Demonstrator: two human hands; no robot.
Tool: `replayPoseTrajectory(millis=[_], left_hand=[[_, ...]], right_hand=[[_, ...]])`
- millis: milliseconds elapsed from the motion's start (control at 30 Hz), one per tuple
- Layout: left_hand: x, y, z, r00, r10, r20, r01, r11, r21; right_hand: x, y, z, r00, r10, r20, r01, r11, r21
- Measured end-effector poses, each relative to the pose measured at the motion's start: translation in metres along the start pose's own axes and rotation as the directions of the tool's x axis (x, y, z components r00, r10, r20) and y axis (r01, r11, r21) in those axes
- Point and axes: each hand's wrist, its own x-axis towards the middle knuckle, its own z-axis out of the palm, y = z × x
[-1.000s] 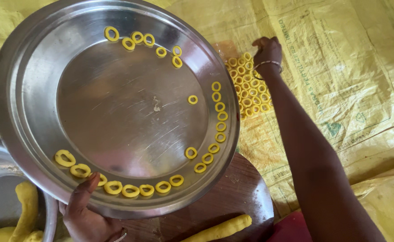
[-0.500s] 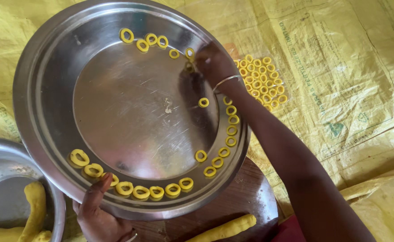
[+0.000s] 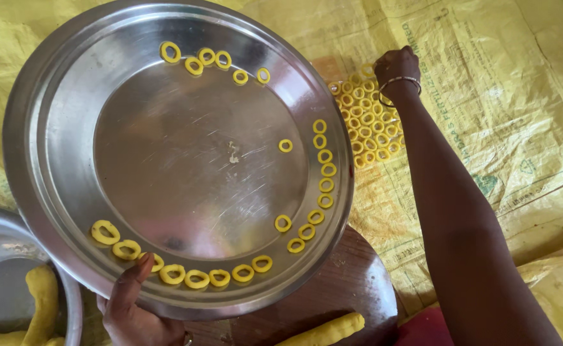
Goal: The person arranges small yellow dough rings from a metal tray onto a plastic sheet laid on the floor. They pick up the rings one by one and place them in neat rows. The person also briefly rolls a piece of dough on a wooden board.
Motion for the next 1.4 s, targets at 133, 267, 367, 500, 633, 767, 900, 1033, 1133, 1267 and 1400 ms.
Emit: replayPoseTrajectory(millis=[133,267,367,500,633,767,900,1033,1133,1267,1400], left_hand=[[-0.009,0.001,0.003,1.0,0.024,-0.012,-0.025,0.999,-0.042],[-0.013,0.0,-0.004,0.965,0.25,0.08,-0.262,0.908,0.326],[-0.008,-0.007,-0.009,0.99,0.137,-0.04,-0.131,0.983,0.126],[-0.008,-0.014,-0.021,0.892,0.408,0.194,-0.451,0.795,0.406],[-0.007,-0.016,-0.024,0.943,0.318,0.096,-0.332,0.89,0.312],[-0.011,-0.017,-0.029,0.851,0.479,0.216,-0.518,0.697,0.495],[-0.006,-0.017,-0.038,0.62,0.578,0.53,-0.783,0.413,0.466],[0.001,-0.025,-0.045,0.556,0.588,0.587,-0.826,0.31,0.472],[0.003,-0.031,-0.048,0.568,0.579,0.585,-0.815,0.293,0.501],[0.011,-0.033,-0.052,0.586,0.537,0.606,-0.81,0.366,0.459],[0.016,-0.037,-0.055,0.679,0.508,0.53,-0.734,0.474,0.486]], right_hand=[[0.0,-0.003,0.0,0.998,0.042,0.042,-0.041,0.999,-0.026],[-0.005,-0.008,-0.001,0.993,0.092,0.067,-0.091,0.996,-0.016],[-0.009,-0.013,-0.005,0.989,0.131,0.064,-0.129,0.991,-0.027],[-0.008,-0.04,-0.027,0.993,0.119,0.009,-0.118,0.993,-0.023],[-0.006,-0.116,-0.052,0.922,-0.339,-0.188,0.378,0.894,0.24],[-0.022,-0.207,-0.063,0.768,-0.637,-0.068,0.603,0.684,0.411],[-0.036,-0.253,-0.079,0.752,-0.656,0.065,0.638,0.749,0.178],[-0.038,-0.254,-0.083,0.691,-0.721,0.054,0.722,0.691,-0.019],[-0.038,-0.24,-0.072,0.735,-0.673,0.082,0.664,0.739,0.113],[-0.033,-0.202,-0.044,0.836,-0.548,-0.033,0.523,0.777,0.351],[0.003,-0.118,-0.025,0.987,-0.145,-0.069,0.158,0.804,0.573]])
